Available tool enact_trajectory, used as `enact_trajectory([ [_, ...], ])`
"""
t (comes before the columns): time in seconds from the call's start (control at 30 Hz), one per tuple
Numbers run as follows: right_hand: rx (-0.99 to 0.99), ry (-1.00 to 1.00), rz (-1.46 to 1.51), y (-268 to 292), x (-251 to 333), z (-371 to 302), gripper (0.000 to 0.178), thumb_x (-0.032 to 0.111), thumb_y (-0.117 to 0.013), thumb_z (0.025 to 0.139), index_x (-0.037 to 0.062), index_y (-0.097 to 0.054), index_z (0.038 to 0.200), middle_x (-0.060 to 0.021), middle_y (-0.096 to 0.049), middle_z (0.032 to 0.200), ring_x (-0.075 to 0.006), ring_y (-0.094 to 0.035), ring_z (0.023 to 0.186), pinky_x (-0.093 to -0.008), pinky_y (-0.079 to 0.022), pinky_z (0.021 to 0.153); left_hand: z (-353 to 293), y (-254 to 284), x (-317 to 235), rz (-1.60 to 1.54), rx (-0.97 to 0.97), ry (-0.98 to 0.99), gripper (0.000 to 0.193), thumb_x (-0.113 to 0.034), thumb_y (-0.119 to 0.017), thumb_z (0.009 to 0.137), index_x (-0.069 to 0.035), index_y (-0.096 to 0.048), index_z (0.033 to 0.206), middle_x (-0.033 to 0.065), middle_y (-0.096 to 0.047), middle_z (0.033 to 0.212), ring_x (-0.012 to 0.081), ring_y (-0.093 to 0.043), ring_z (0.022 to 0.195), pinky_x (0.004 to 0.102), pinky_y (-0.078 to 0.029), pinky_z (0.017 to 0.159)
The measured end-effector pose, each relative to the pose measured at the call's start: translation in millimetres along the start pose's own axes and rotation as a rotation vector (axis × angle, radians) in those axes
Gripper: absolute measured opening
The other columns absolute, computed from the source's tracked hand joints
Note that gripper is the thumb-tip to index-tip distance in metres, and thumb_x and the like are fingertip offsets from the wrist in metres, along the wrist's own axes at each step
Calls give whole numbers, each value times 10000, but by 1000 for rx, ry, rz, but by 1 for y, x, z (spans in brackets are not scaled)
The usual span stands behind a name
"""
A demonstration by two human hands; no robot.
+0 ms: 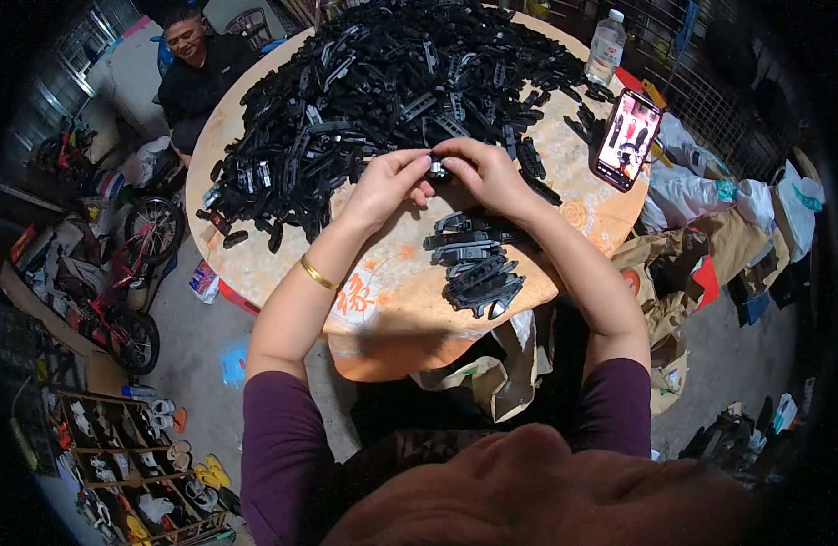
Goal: The person assembles black plastic components together by hand and stacks the assembled pieces on the table.
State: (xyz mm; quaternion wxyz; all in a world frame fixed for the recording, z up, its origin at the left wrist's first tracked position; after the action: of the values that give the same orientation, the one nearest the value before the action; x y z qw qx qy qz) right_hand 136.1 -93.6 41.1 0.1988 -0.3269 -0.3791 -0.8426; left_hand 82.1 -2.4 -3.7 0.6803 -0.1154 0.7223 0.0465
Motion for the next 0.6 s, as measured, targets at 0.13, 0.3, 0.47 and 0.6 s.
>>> enact_trajectory([
  [0.13,-77,-53,106,2,-10,0,188,87,-561,850,10,-585,1020,-104,-632,869,-153,-601,723,-272,-483,652,-6,-9,-17,208,4,-184,344,-96,-597,841,22,-534,1158,47,-603,744,56,-518,542,194,-441,499],
  [0.3,-116,-178,336,2,-29,-1,210,90,-587,832,12,-560,1026,-103,-591,882,-171,-591,672,-275,-485,608,-15,-12,-32,559,-132,-294,368,-87,-652,777,-17,-567,1128,61,-632,804,91,-547,561,234,-446,492],
  [0.47,-225,-4,19,11,-14,-2,276,70,-594,836,8,-513,1092,-73,-520,996,-134,-581,785,-247,-497,689,-19,-13,-44,732,-161,-492,389,-104,-672,753,-6,-567,1115,134,-649,868,193,-628,710,292,-488,637],
  [0.6,-226,-10,-27,13,-11,-4,308,63,-611,821,23,-510,1110,-76,-494,1035,-137,-594,782,-249,-510,661,-23,-17,-49,800,-183,-489,379,-111,-680,739,4,-575,1084,182,-633,920,268,-631,817,321,-484,718],
])
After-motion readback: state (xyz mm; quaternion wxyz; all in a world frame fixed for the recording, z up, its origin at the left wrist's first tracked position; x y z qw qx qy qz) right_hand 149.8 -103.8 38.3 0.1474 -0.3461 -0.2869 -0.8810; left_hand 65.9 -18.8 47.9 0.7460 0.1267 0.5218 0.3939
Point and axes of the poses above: each hand's wrist, its own z-axis towards the middle knuckle, its own y-axis out of the back of the hand, x = y × z, the point moved 10 cm from there along z, towards the middle knuckle
